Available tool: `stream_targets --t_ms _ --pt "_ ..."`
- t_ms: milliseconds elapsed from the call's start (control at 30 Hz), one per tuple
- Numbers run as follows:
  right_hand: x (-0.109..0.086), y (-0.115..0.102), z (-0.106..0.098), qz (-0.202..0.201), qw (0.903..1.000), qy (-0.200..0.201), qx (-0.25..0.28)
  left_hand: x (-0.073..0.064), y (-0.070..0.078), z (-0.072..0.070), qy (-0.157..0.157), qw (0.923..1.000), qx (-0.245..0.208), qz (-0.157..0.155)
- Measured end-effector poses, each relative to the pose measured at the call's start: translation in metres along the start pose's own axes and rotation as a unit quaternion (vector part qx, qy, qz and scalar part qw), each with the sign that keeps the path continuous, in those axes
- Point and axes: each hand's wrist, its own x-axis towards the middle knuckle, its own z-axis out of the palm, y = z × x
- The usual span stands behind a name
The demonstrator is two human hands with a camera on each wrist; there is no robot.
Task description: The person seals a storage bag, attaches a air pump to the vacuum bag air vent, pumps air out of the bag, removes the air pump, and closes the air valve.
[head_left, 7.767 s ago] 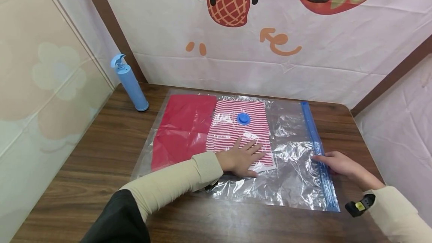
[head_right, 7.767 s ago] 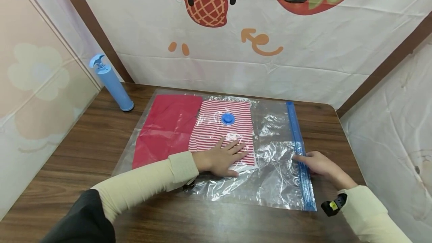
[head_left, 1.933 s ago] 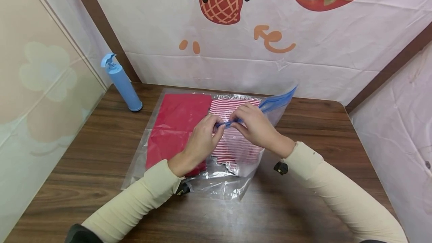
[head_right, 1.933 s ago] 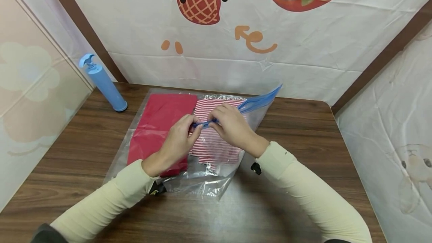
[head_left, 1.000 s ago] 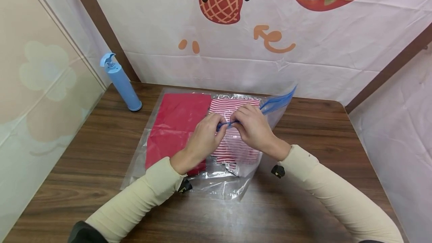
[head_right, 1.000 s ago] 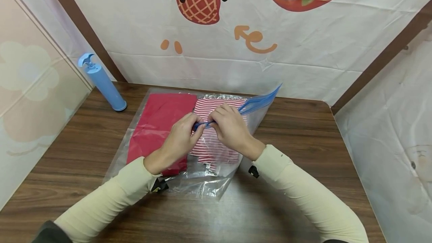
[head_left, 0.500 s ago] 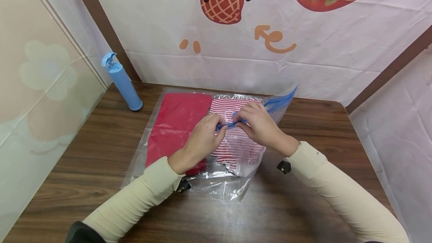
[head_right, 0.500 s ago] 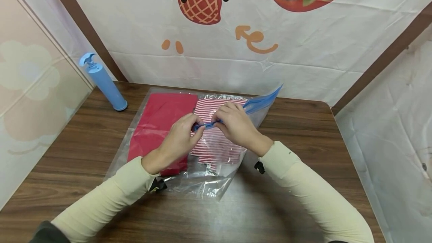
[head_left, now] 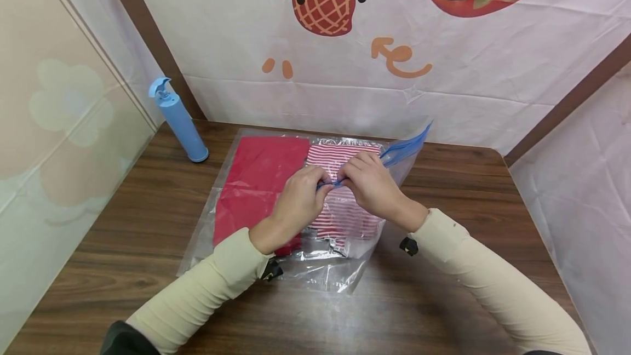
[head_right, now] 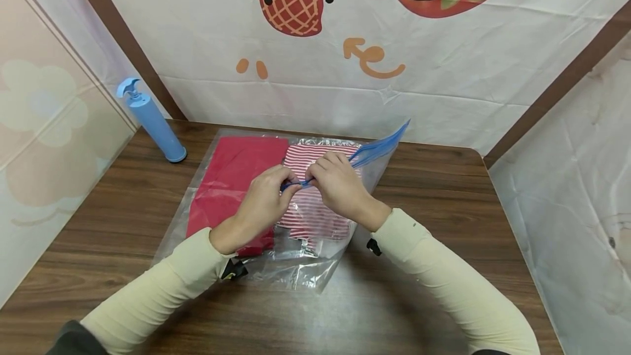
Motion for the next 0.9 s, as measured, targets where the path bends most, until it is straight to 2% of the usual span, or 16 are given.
stream_targets --t_ms 133,333,500,733,900 --pt "0.001 0.003 -0.004 0.002 0.9996 -0.022 0.021 0.000 0.000 0.000 -0.001 1.0000 0.000 -0.009" --pt "0.001 0.015 -0.015 0.014 0.9959 -0.065 0.061 0.001 0.000 0.000 -0.021 0.9995 -0.004 -0.022" --pt "-0.001 0.019 -0.016 0.009 0.9954 -0.066 0.069 0.000 0.000 -0.001 -0.029 0.9991 -0.009 -0.030" --pt "-0.002 0.017 -0.010 -0.022 0.9982 -0.046 0.030 -0.001 0.000 -0.002 -0.030 0.9989 -0.013 -0.033" --pt "-0.001 0.019 -0.012 -0.008 0.9963 -0.069 0.050 -0.001 0.000 -0.002 -0.035 0.9986 -0.013 -0.036"
